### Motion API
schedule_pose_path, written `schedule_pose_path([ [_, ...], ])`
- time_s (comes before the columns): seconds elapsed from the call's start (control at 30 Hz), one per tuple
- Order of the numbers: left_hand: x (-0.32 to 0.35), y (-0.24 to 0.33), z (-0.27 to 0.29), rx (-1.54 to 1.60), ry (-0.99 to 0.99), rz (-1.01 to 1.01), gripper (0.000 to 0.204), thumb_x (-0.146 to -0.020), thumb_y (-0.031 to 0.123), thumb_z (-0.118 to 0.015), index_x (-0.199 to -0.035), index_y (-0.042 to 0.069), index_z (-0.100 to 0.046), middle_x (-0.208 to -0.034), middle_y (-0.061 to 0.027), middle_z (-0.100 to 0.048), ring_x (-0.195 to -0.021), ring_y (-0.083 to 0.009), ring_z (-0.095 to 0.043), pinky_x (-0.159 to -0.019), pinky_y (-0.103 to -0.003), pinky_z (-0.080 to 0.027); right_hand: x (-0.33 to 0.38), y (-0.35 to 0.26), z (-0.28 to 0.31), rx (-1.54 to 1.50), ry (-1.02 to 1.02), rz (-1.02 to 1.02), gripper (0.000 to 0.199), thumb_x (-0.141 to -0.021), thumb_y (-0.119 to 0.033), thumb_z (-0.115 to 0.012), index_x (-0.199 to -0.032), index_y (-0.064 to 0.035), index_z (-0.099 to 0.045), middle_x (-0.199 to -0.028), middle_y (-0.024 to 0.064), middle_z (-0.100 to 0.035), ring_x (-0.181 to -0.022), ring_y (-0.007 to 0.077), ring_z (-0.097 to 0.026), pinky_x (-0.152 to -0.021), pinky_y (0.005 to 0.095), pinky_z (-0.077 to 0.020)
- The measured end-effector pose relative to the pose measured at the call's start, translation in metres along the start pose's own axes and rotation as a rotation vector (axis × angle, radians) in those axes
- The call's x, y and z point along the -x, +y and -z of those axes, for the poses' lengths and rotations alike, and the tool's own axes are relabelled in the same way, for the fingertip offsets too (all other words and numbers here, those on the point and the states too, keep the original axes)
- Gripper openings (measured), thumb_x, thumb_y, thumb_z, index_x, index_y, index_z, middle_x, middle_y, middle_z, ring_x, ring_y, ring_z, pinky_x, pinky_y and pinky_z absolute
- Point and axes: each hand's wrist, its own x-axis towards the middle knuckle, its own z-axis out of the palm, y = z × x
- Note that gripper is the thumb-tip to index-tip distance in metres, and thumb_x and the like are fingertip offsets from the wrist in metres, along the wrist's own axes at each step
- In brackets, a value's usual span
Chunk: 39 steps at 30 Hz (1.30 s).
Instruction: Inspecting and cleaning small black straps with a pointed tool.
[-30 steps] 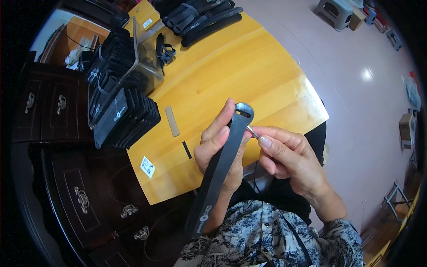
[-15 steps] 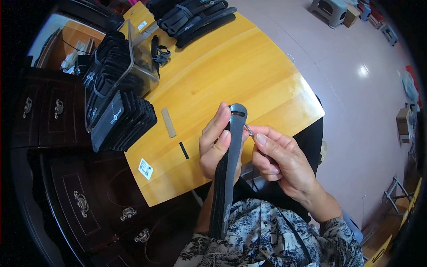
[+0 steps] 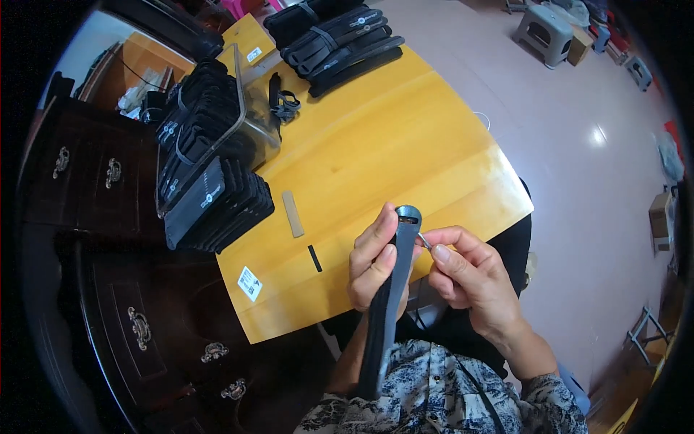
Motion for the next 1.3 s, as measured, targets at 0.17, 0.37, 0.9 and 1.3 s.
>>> schedule_pose_path([
  [0.17,-0.003,0.0,-0.003,-0.127,0.058,-0.146,0.029,-0.085,-0.006,-0.054,-0.111,0.001,-0.044,-0.118,-0.0278,-0.05,-0.106,-0.0379,-0.056,-0.077,-0.039,-0.058,0.006,0.01,-0.011,-0.191,-0.03,-0.007,0.021,-0.095,-0.021,-0.051,-0.111,-0.0079,-0.054,-0.061,-0.0046,-0.043,-0.047,0.0011,-0.03,-0.04,0.0164,-0.0183],
  [0.37,-0.002,0.01,-0.005,-0.07,-0.001,-0.029,0.046,-0.078,-0.012,-0.061,-0.115,0.005,-0.039,-0.121,-0.0272,-0.048,-0.104,-0.0366,-0.057,-0.077,-0.038,-0.057,0.007,0.006,-0.002,-0.094,0.011,0.03,0.024,-0.095,-0.022,-0.051,-0.112,-0.0056,-0.055,-0.062,-0.0058,-0.047,-0.049,0.0002,-0.034,-0.043,0.0154,-0.0224],
  [0.9,-0.001,0.004,-0.003,-0.084,-0.056,-0.163,0.045,-0.078,-0.006,-0.063,-0.115,0.002,-0.039,-0.113,-0.0295,-0.053,-0.101,-0.0415,-0.058,-0.083,-0.046,-0.053,0.006,0.013,-0.001,-0.068,0.074,0.241,0.015,-0.095,-0.013,-0.051,-0.105,-0.0024,-0.053,-0.069,-0.0037,-0.049,-0.059,0.0023,-0.043,-0.052,0.0162,-0.0335],
  [1.3,-0.007,0.017,0.004,0.421,-0.1,0.359,0.035,-0.08,0.001,-0.067,-0.106,0.003,-0.042,-0.107,-0.0329,-0.058,-0.101,-0.037,-0.061,-0.089,-0.042,-0.049,0.009,-0.019,0.034,0.34,-0.089,0.186,0.017,-0.093,-0.017,-0.056,-0.101,-0.0033,-0.051,-0.059,-0.0046,-0.048,-0.053,0.0026,-0.043,-0.049,0.0183,-0.034],
])
